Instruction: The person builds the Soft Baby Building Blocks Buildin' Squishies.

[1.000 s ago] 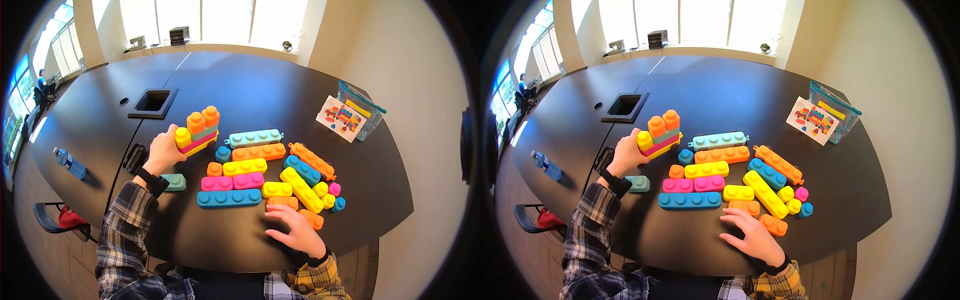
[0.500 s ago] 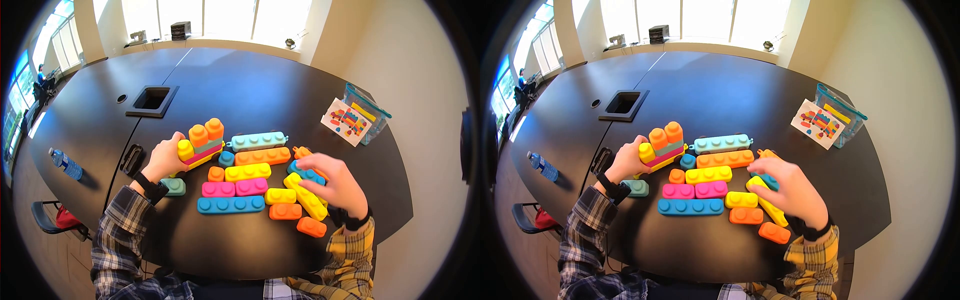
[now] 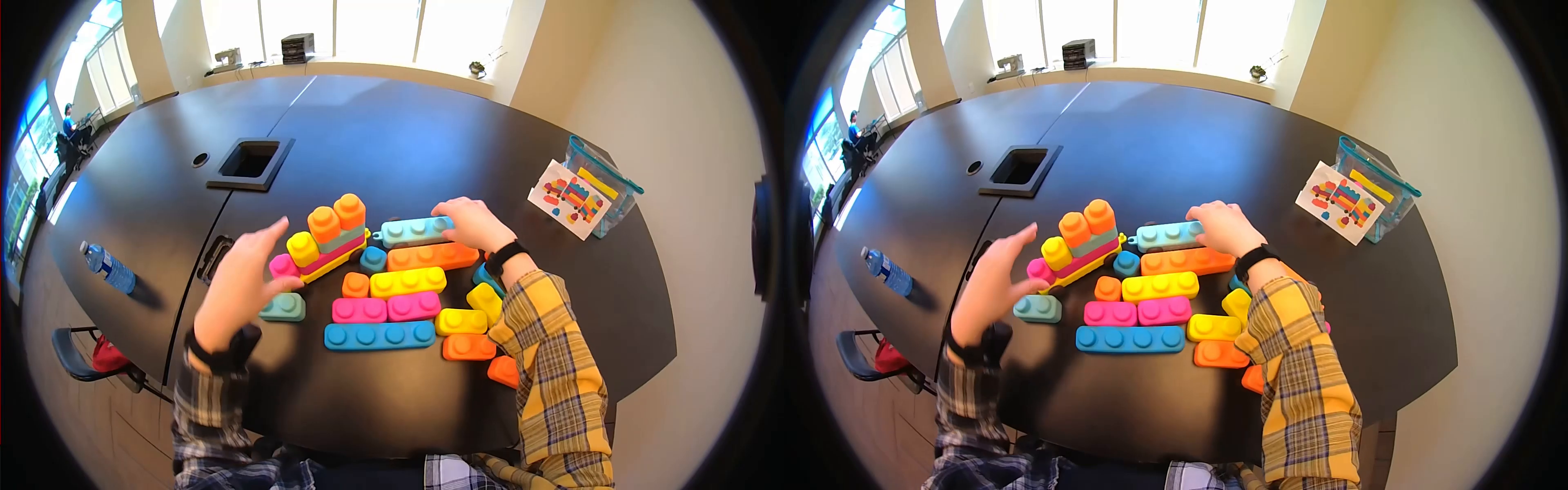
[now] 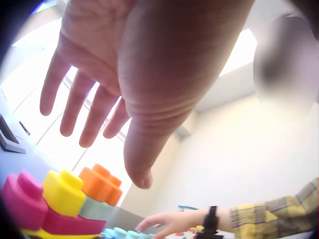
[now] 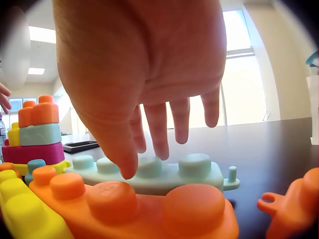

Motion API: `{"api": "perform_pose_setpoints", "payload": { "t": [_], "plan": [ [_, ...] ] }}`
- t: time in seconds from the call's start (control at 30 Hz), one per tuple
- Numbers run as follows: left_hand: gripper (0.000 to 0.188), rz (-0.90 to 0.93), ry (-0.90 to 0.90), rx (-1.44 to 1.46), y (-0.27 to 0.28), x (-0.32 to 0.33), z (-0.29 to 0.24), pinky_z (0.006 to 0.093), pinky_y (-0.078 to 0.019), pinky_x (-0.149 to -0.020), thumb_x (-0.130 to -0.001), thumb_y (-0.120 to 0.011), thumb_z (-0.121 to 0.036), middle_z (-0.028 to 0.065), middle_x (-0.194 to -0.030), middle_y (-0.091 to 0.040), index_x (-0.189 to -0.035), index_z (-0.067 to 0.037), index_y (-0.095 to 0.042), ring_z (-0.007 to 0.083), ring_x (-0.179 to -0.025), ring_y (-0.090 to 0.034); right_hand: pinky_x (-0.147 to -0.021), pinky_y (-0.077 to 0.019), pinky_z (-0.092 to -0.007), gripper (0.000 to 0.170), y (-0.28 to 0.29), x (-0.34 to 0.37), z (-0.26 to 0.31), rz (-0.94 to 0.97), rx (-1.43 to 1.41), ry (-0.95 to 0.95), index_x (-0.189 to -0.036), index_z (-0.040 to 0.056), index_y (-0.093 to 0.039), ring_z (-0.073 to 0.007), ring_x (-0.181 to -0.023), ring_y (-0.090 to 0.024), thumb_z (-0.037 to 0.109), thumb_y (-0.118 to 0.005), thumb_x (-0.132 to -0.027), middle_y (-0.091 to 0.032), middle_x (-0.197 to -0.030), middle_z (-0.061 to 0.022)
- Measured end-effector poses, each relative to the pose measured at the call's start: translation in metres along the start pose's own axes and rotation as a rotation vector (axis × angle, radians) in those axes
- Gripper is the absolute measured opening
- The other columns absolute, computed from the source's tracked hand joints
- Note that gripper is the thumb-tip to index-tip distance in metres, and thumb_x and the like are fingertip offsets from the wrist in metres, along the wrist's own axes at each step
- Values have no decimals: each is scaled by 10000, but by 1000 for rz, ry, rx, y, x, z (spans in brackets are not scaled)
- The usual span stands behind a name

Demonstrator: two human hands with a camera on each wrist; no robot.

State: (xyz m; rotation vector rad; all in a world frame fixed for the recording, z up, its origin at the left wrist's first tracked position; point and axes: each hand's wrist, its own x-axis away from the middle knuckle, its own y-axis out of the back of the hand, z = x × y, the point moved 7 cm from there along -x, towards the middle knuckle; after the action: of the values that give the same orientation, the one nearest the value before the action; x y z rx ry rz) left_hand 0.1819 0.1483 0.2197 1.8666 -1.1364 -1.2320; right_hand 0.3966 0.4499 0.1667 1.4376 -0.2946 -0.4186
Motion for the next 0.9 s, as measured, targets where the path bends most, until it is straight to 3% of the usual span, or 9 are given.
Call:
{"api": "perform_pose_setpoints", "payload": {
  "t": [0.07, 0.2, 0.33, 0.4, 0.5, 0.6, 0.73, 0.83, 0.9],
  "plan": [
    [693, -37, 17, 74, 10, 22, -31, 423, -515, -1037, -768, -905, -124, 169, -1308, -701, -1394, -27, -624, 358, -1198, -655, -1048, -542, -460, 453, -7, -4, 1, 188, -44, -137, -1330, 157, -662, -307, -1237, -654, 193, -795, -898, -726, -1244, -89],
    [514, -22, 0, 204, -2, 60, -58, 411, -565, -926, -776, -906, -129, 115, -1099, -771, -1242, -49, -707, 326, -1029, -724, -1046, -541, -458, 518, -27, -16, -9, 206, -51, -101, -1353, 154, -656, -366, -1202, -660, 136, -808, -858, -715, -1251, -147],
    [459, 46, 54, 342, -27, 83, -65, 402, -579, -889, -795, -899, -135, 107, -1071, -782, -1213, -53, -727, 310, -983, -737, -1035, -546, -447, 538, -33, -22, -15, 177, -85, -98, -1340, 136, -662, -370, -1193, -665, 89, -806, -824, -724, -1247, -150],
    [387, 72, 36, 400, -34, 86, -67, 398, -591, -821, -830, -879, -148, 87, -971, -776, -1177, -57, -733, 297, -913, -730, -1026, -548, -446, 548, -30, -19, -19, 174, -92, -135, -1336, 127, -663, -369, -1190, -668, 79, -808, -810, -728, -1241, -155],
    [369, 36, 23, 357, -36, 85, -65, 393, -591, -816, -838, -874, -146, 85, -972, -779, -1169, -55, -737, 294, -906, -729, -969, -568, -470, 566, 6, 0, -24, -67, -118, -160, -1342, 137, -653, -365, -1150, -692, 165, -817, -801, -740, -1206, -142],
    [380, 50, 19, 360, -37, 83, -65, 396, -592, -816, -833, -878, -146, 86, -977, -780, -1172, -55, -733, 302, -901, -727, -950, -575, -453, 553, 48, 43, 1, -177, -204, -180, -1318, 104, -671, -370, -1112, -707, 200, -817, -793, -743, -1193, -153],
    [457, 74, 21, 384, -44, 82, -68, 393, -594, -834, -821, -893, -158, 86, -983, -785, -1231, -59, -716, 295, -913, -737, -906, -577, -426, 540, 76, 121, 55, -240, -337, 6, -1254, 62, -708, -364, -1044, -720, 252, -847, -768, -745, -1128, -174],
    [653, 125, 75, 485, -48, 83, -74, 389, -593, -885, -790, -929, -207, 125, -1152, -764, -1365, -69, -652, 311, -1018, -733, -859, -577, -433, 558, 66, 168, 100, -126, -356, 52, -1233, 57, -717, -353, -979, -720, 264, -877, -741, -748, -1079, -154],
    [841, 215, 127, 651, -46, 81, -87, 393, -551, -975, -740, -958, -206, 136, -1373, -690, -1470, -41, -574, 262, -1134, -709, -843, -582, -414, 599, 52, 187, 126, -67, -331, 129, -1241, 66, -724, -331, -941, -734, 268, -914, -710, -755, -1042, -142]
  ]
}}
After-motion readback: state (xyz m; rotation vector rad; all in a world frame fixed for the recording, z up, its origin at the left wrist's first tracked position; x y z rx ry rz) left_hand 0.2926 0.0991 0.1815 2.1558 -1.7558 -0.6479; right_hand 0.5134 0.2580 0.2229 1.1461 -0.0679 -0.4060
